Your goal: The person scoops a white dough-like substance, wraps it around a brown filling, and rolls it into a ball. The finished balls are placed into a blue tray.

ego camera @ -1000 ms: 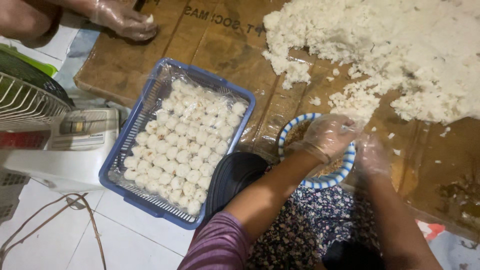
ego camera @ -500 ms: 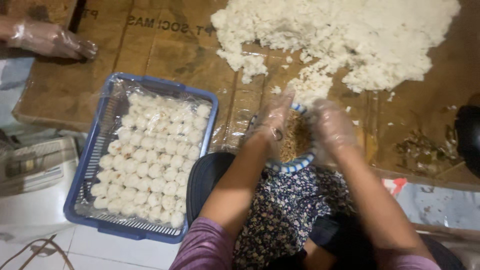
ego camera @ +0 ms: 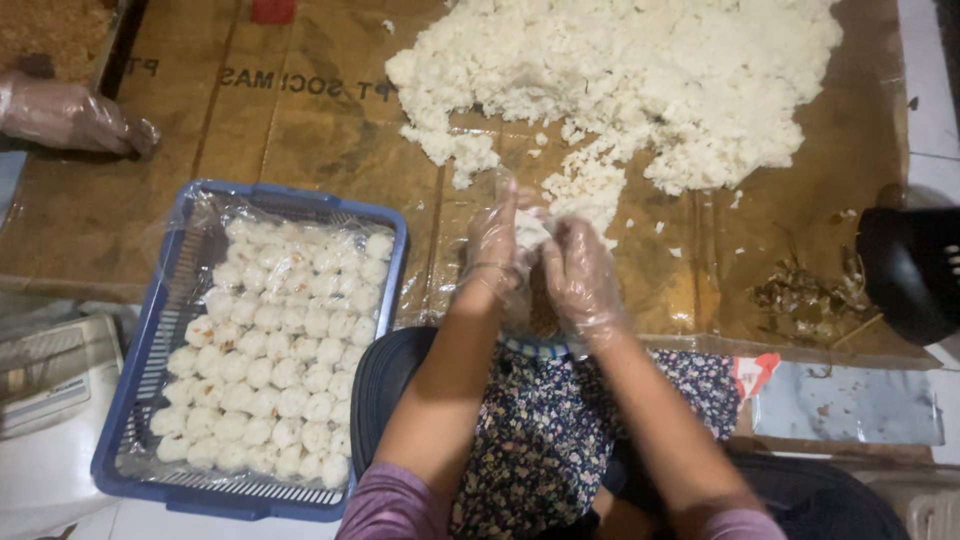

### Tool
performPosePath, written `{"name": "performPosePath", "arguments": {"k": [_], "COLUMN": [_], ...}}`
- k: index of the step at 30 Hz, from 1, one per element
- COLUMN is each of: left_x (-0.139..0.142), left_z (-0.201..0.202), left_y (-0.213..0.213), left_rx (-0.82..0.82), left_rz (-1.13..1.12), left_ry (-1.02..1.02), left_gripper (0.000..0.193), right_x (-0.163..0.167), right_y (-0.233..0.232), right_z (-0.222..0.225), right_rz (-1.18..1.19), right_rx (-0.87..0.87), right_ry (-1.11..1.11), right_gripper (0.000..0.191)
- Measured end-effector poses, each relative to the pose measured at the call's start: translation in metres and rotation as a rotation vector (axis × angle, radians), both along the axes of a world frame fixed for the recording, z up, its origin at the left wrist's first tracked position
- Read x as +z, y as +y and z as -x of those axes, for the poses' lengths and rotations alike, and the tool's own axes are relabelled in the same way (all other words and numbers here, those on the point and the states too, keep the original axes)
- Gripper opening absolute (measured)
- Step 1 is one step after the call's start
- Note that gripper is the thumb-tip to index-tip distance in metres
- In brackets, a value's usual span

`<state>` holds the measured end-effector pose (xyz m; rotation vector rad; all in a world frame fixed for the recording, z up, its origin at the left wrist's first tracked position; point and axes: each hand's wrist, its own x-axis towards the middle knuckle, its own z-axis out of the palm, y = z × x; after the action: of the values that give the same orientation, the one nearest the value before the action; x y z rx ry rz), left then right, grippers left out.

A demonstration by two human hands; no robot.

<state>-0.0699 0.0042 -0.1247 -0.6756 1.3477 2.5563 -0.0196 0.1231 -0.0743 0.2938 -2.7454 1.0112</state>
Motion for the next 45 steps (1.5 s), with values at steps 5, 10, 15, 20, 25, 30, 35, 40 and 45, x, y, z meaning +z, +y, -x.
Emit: {"name": "performPosePath", "arguments": {"k": [5, 10, 15, 20, 25, 30, 35, 40, 45], "left_x": [-0.028, -0.055, -0.065, -0.058, -0.022, 0.023, 0.014, -0.018, 0.003], "left_z": [0.016, 0.018, 0.018, 0.012, -0.005, -0.02, -0.009, 0.002, -0.008], "left_y": [0.011, 0.012, 0.002, 0.004, 0.024, 0.009, 0.014, 0.031, 0.018], "left_rx": [0.112, -0.063, -0.053, -0.147, -0.028, -0.075, -0.004, 0.04, -0.117], "left_rz": [-0.012, 0.51, 0.652, 0.57, 0.214, 0.255, 0.024, -0.224, -0.049], "left_ry": [-0.071, -0.09, 0.068, 0.074, 0.135, 0.158, -0.19, 0.018, -0.105], "left_gripper": [0.035, 0.039, 0.037, 0.036, 0.041, 0.035, 0.035, 0.026, 0.041], "right_x": [-0.024, -0.045, -0.038, -0.013, 0.008, 0.018, -0.005, -0.037, -0.043], "right_y": [-0.014, -0.011, 0.002, 0.021, 0.012, 0.005, 0.023, 0.025, -0.003], "right_z": [-0.016, -0.01, 0.017, 0.006, 0.006, 0.012, 0.007, 0.002, 0.002], "right_rz": [-0.411, -0.335, -0.248, 0.135, 0.09, -0.039, 0.733, 0.563, 0.351], "right_rx": [0.144, 0.333, 0.144, -0.083, 0.018, 0.016, -0.135, -0.016, -0.035], "right_ry": [-0.532, -0.349, -0.682, -0.228, 0.068, -0.048, -0.268, -0.073, 0.029], "right_gripper": [0.047, 0.029, 0.035, 0.018, 0.017, 0.013, 0.026, 0.027, 0.026]}}
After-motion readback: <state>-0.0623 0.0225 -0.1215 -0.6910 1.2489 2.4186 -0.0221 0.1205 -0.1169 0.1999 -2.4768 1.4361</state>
